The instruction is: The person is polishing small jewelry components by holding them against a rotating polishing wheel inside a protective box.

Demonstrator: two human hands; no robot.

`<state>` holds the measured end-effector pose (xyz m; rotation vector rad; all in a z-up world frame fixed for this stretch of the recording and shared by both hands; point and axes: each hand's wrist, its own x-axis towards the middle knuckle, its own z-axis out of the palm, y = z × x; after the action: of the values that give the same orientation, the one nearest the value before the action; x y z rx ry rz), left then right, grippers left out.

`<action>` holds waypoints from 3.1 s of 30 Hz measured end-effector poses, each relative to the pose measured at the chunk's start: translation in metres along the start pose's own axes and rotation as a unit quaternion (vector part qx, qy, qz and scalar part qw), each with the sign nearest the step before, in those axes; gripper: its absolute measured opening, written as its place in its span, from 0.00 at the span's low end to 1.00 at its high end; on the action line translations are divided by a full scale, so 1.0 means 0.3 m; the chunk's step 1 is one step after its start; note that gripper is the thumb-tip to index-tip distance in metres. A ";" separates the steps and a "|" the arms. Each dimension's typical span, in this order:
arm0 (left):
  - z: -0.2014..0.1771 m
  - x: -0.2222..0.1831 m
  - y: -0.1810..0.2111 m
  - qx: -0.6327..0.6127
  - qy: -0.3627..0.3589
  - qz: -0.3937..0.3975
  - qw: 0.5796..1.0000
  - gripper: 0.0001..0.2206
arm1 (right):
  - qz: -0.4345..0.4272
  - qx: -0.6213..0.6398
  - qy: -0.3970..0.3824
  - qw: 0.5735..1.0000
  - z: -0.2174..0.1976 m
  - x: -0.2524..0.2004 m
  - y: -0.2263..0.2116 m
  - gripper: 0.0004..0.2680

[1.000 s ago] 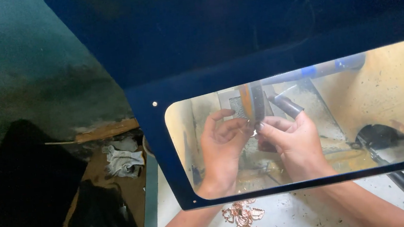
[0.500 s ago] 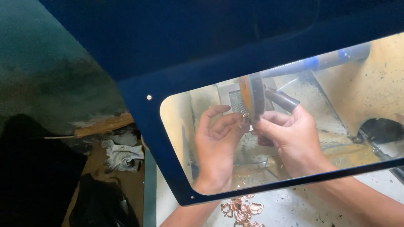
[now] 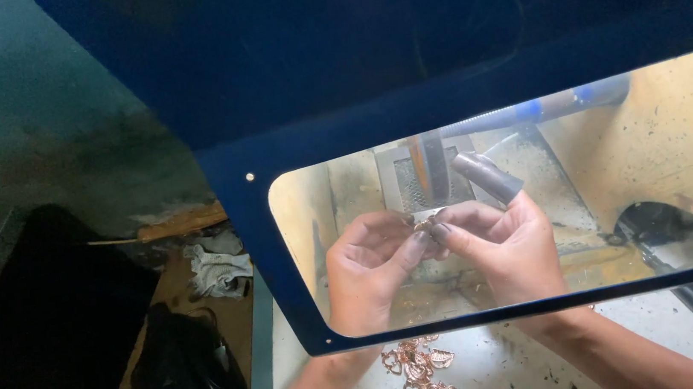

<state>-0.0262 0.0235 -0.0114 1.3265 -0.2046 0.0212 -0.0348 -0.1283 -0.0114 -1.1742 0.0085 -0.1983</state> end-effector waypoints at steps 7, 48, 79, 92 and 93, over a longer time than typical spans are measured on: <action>0.027 -0.003 0.031 -0.059 0.014 -0.061 0.996 0.10 | -0.004 0.005 -0.008 1.000 -0.005 -0.002 0.001 0.29; 0.024 0.060 -0.102 -0.030 0.077 -0.093 0.992 0.15 | 0.042 -0.091 0.059 0.993 -0.009 0.045 0.012 0.27; 0.079 0.092 -0.006 0.007 0.086 -0.107 0.990 0.13 | 0.057 -0.085 0.052 0.993 -0.046 0.079 -0.002 0.28; 0.016 0.068 -0.021 0.113 0.022 0.056 0.992 0.06 | 0.123 -0.086 0.030 0.988 -0.025 0.043 -0.025 0.30; 0.008 0.058 -0.016 0.182 -0.018 0.153 0.971 0.03 | 0.149 -0.089 0.020 0.985 -0.019 0.035 -0.037 0.30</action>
<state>-0.0088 0.0181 -0.0126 1.6494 -0.4507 0.3080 -0.0269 -0.1394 -0.0023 -1.3300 0.2398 0.0438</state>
